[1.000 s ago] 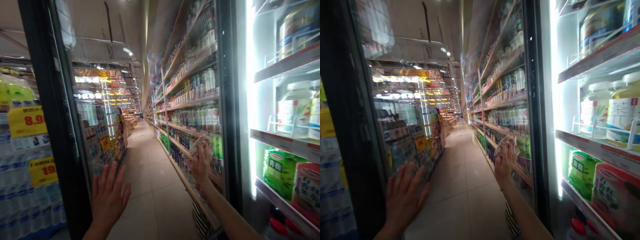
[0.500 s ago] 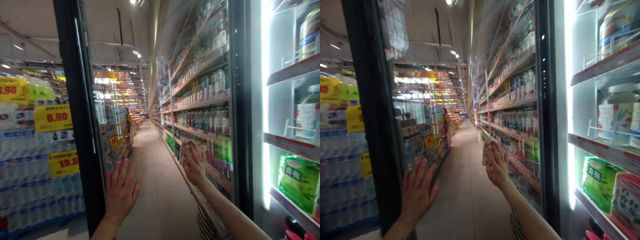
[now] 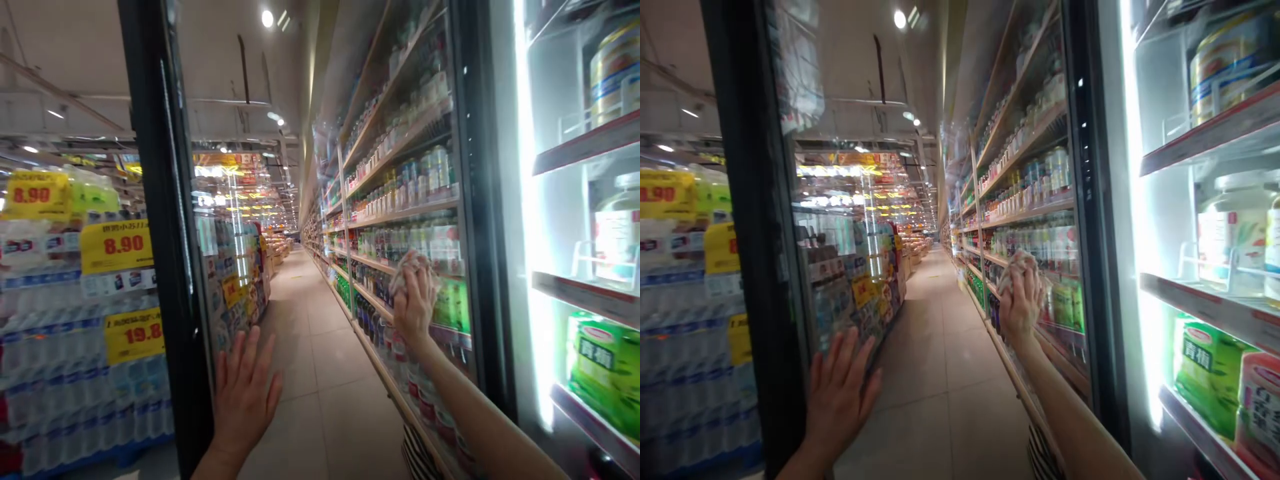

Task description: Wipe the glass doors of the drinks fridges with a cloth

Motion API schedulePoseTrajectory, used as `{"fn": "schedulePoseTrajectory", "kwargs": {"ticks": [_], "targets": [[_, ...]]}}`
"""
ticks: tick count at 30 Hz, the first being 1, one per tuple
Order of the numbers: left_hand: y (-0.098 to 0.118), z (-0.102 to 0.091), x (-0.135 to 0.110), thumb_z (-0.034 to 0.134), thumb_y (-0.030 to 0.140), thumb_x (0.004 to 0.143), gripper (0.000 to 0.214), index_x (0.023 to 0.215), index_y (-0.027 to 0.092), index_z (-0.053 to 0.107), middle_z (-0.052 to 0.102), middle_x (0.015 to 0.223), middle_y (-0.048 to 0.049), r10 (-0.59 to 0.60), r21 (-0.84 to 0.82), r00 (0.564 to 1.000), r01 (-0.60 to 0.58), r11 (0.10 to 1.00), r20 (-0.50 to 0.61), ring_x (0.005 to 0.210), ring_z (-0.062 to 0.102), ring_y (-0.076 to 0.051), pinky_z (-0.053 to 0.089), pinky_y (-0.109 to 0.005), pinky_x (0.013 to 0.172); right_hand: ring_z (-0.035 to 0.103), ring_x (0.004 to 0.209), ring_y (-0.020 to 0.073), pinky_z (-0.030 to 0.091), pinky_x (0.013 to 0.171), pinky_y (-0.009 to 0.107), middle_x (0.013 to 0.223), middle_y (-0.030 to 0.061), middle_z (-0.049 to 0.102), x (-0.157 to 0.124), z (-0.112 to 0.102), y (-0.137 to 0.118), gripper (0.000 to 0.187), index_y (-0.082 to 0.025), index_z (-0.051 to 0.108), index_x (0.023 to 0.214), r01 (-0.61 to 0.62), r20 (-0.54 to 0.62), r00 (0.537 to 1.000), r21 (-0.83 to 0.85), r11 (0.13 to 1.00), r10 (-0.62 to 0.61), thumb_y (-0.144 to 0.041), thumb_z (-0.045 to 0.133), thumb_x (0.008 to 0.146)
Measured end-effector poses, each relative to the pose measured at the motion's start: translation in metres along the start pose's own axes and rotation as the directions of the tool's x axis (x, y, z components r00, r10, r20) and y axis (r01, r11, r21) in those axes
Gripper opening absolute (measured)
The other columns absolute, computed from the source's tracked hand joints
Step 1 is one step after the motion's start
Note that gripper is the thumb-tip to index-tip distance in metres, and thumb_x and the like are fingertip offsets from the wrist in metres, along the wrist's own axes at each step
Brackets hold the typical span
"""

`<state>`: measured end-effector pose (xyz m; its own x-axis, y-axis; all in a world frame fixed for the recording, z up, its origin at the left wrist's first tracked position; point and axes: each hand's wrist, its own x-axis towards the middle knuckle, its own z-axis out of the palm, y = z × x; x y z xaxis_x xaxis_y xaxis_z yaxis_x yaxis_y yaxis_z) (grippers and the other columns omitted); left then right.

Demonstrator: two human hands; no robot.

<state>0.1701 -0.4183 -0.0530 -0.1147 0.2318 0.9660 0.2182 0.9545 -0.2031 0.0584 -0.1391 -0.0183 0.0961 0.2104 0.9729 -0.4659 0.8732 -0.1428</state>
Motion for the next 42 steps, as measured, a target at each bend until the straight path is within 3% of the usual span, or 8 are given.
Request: {"fn": "schedulePoseTrajectory", "kwargs": {"ticks": [6,12,18,24,30,34,37,42], "targets": [[-0.001,-0.005,0.001,0.053,0.034,0.084,0.059,0.139,0.031,0.031,0.032,0.147,-0.0041,0.000,-0.094,1.000,-0.002,0.996,-0.021,0.137,0.025,-0.023,0.013,-0.045,0.113,0.032,0.134,0.0259,0.023,0.109,0.052,0.143,0.0095,0.039,0.011,0.004,0.005,0.047,-0.024,0.047,0.128,0.272,0.168,0.944,0.086,0.958,-0.283,-0.020,0.045,0.081],[-0.006,-0.004,0.045,0.053,0.027,0.084,0.057,0.137,0.024,0.033,0.034,0.145,-0.0106,0.085,-0.011,0.994,-0.086,0.996,-0.069,0.138,0.022,-0.023,0.015,-0.046,0.112,0.029,0.135,0.0292,0.028,0.104,0.056,0.143,0.0166,0.036,0.028,0.008,0.021,0.046,-0.017,0.044,0.131,-0.158,-0.114,0.981,-0.014,0.987,0.155,-0.024,0.037,0.086],[-0.006,0.005,0.067,0.051,0.031,0.085,0.053,0.134,0.017,0.038,0.045,0.137,-0.0157,0.071,0.097,0.994,-0.062,0.993,-0.089,0.137,0.023,-0.024,0.015,-0.047,0.112,0.030,0.135,0.0266,0.021,0.109,0.055,0.140,0.0094,0.043,0.007,0.002,-0.032,0.042,-0.023,0.050,0.123,0.340,0.185,0.907,0.209,0.917,-0.378,-0.019,0.044,0.082],[-0.006,0.006,0.064,0.050,0.032,0.086,0.050,0.132,0.017,0.040,0.046,0.136,-0.0153,0.054,0.078,0.995,-0.048,0.996,-0.082,0.137,0.023,-0.024,0.016,-0.047,0.112,0.030,0.134,0.0304,0.026,0.104,0.057,0.143,0.0159,0.036,0.046,0.021,-0.036,0.046,-0.019,0.045,0.131,-0.113,-0.085,0.990,0.034,0.993,0.115,-0.024,0.040,0.085],[-0.005,0.006,0.065,0.052,0.030,0.085,0.053,0.134,0.018,0.038,0.047,0.135,-0.0152,0.069,0.089,0.992,-0.060,0.994,-0.104,0.137,0.025,-0.024,0.017,-0.047,0.111,0.029,0.135,0.0237,0.019,0.110,0.051,0.139,0.0071,0.045,0.035,0.013,-0.073,0.045,-0.025,0.050,0.126,0.423,0.163,0.873,0.218,0.880,-0.460,-0.022,0.045,0.081],[-0.005,0.006,0.064,0.051,0.032,0.085,0.054,0.135,0.018,0.037,0.046,0.136,-0.0160,0.061,0.077,0.993,-0.053,0.996,-0.097,0.137,0.025,-0.025,0.018,-0.049,0.111,0.030,0.134,0.0275,0.023,0.107,0.055,0.141,0.0138,0.041,0.061,0.018,-0.015,0.045,-0.018,0.052,0.125,-0.049,0.024,0.999,0.034,0.998,0.048,-0.026,0.038,0.084],[-0.006,0.006,0.063,0.050,0.032,0.086,0.054,0.136,0.018,0.037,0.046,0.135,-0.0163,0.066,0.082,0.993,-0.057,0.995,-0.100,0.137,0.024,-0.025,0.018,-0.049,0.110,0.033,0.132,0.0298,0.027,0.104,0.057,0.141,0.0153,0.039,0.086,0.019,0.053,0.051,-0.015,0.049,0.129,-0.391,-0.056,0.919,-0.025,0.920,0.389,-0.029,0.035,0.082],[-0.006,0.009,0.061,0.049,0.035,0.086,0.054,0.136,0.020,0.037,0.044,0.137,-0.0147,0.031,0.036,0.995,-0.028,0.999,-0.099,0.137,0.025,-0.025,0.017,-0.050,0.111,0.032,0.132,0.0303,0.028,0.103,0.058,0.139,0.0169,0.041,0.078,0.011,0.073,0.052,-0.013,0.049,0.128,-0.445,-0.112,0.891,-0.034,0.895,0.439,-0.025,0.034,0.080]]}}
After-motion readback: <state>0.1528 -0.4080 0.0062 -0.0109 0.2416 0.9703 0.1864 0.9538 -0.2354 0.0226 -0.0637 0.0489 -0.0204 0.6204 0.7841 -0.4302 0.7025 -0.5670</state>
